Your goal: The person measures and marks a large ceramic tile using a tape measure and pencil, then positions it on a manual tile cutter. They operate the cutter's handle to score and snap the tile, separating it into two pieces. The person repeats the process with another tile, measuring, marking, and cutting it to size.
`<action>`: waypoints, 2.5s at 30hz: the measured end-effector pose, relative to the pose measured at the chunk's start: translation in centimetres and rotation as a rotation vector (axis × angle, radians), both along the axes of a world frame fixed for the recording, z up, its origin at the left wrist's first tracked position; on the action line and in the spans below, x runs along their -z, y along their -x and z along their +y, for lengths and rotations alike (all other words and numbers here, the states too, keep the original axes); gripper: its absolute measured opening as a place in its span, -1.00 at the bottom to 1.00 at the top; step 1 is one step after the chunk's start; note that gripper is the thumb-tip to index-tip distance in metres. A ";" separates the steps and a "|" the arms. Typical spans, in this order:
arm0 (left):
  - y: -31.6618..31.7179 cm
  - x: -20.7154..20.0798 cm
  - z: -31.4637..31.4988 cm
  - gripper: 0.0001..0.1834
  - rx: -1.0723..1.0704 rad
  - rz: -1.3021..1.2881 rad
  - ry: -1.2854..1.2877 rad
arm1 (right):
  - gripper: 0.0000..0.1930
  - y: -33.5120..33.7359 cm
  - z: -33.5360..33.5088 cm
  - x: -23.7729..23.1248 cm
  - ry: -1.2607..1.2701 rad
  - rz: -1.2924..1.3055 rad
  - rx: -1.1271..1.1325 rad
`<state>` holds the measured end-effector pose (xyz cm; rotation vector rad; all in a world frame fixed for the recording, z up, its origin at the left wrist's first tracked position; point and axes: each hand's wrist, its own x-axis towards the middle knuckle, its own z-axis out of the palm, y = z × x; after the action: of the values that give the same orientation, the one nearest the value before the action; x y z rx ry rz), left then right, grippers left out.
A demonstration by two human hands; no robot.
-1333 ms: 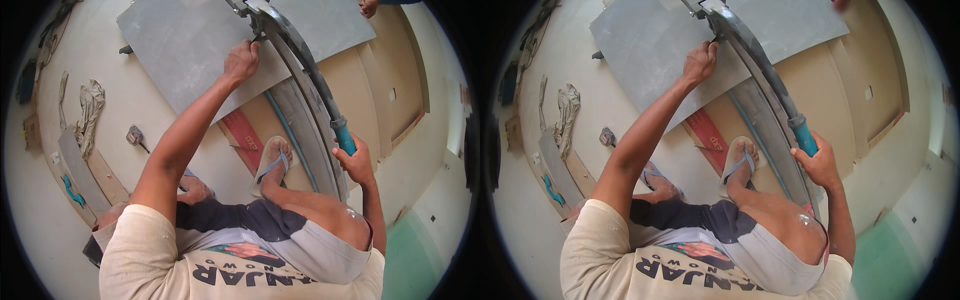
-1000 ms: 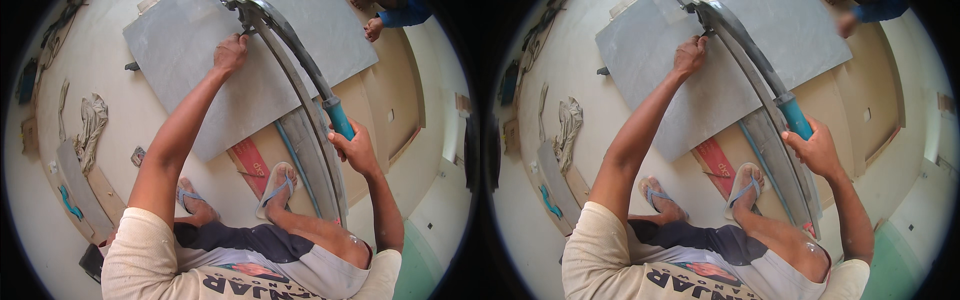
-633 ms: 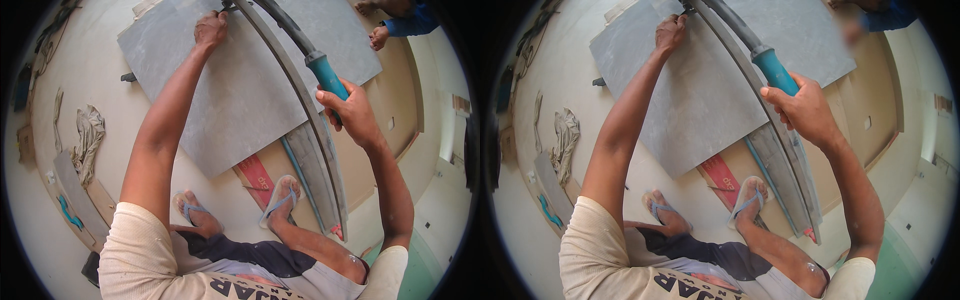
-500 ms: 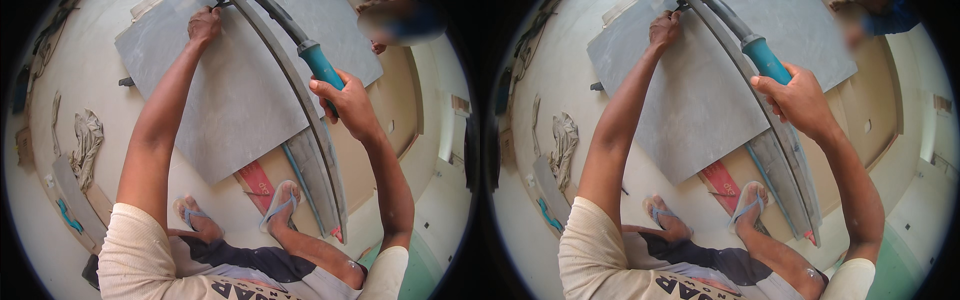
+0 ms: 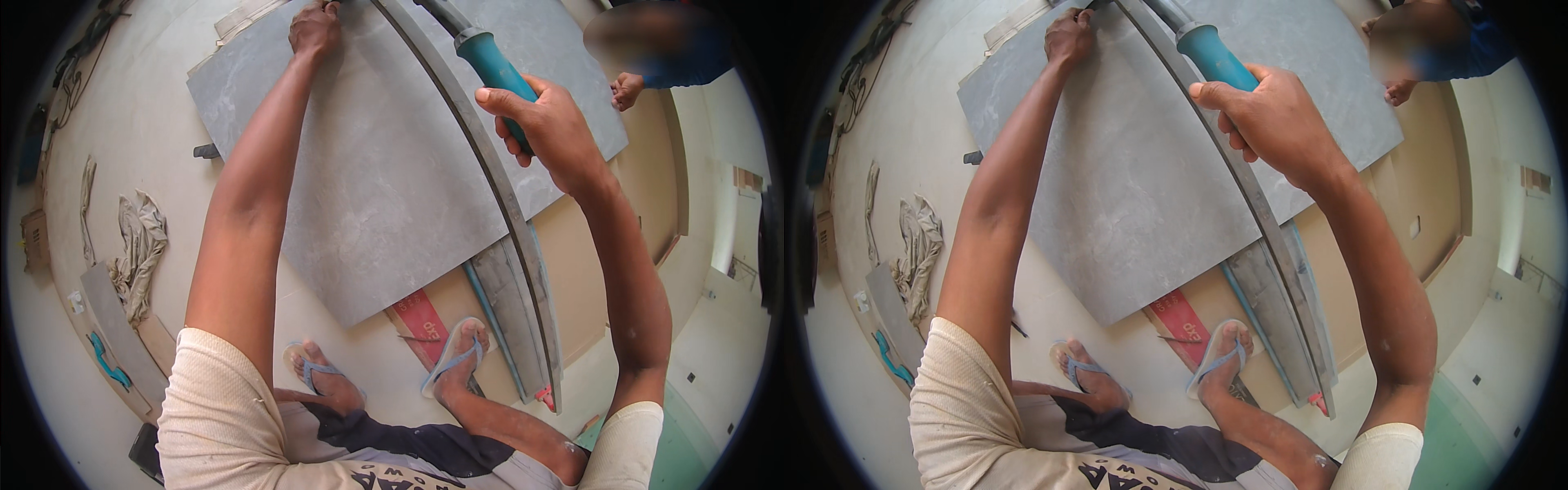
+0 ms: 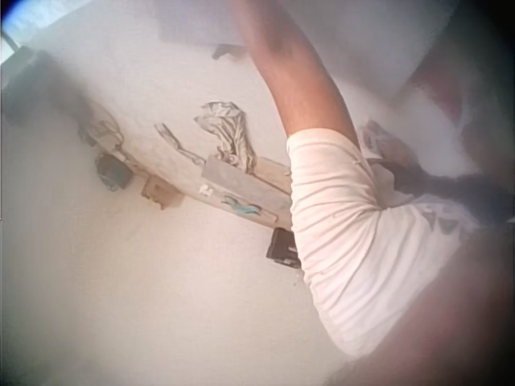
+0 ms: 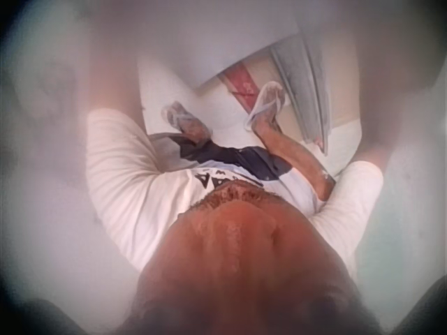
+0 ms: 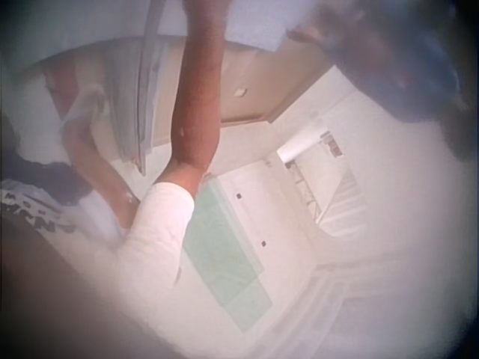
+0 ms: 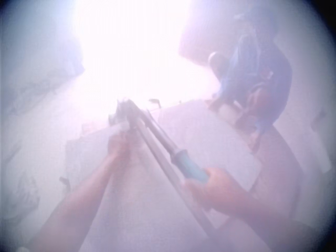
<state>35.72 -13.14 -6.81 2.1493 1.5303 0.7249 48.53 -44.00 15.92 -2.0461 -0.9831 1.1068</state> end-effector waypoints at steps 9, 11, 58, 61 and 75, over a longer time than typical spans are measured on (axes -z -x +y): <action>-0.4 3.5 2.7 -0.49 -0.050 -0.049 -0.055 | -0.66 0.0 1.7 1.3 -0.062 -0.027 -0.017; -0.9 3.2 2.6 -0.52 -0.038 -0.071 -0.105 | -0.67 -0.1 1.8 1.7 -0.071 -0.020 -0.007; -0.9 -0.4 1.4 -0.74 -0.140 -0.174 -0.141 | -0.77 0.4 4.4 1.0 0.073 0.094 0.039; -1.0 -0.8 1.1 -0.74 -0.137 -0.186 -0.147 | -0.76 0.3 4.2 1.3 0.069 0.090 0.037; 1.4 -0.1 -10.5 -0.84 0.206 -0.334 -0.165 | -0.72 0.8 -8.7 -3.1 0.161 0.071 0.093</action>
<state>34.35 -23.68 -6.72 2.1272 1.0942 1.1033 47.69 -52.67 19.00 -2.1405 -0.7775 1.2341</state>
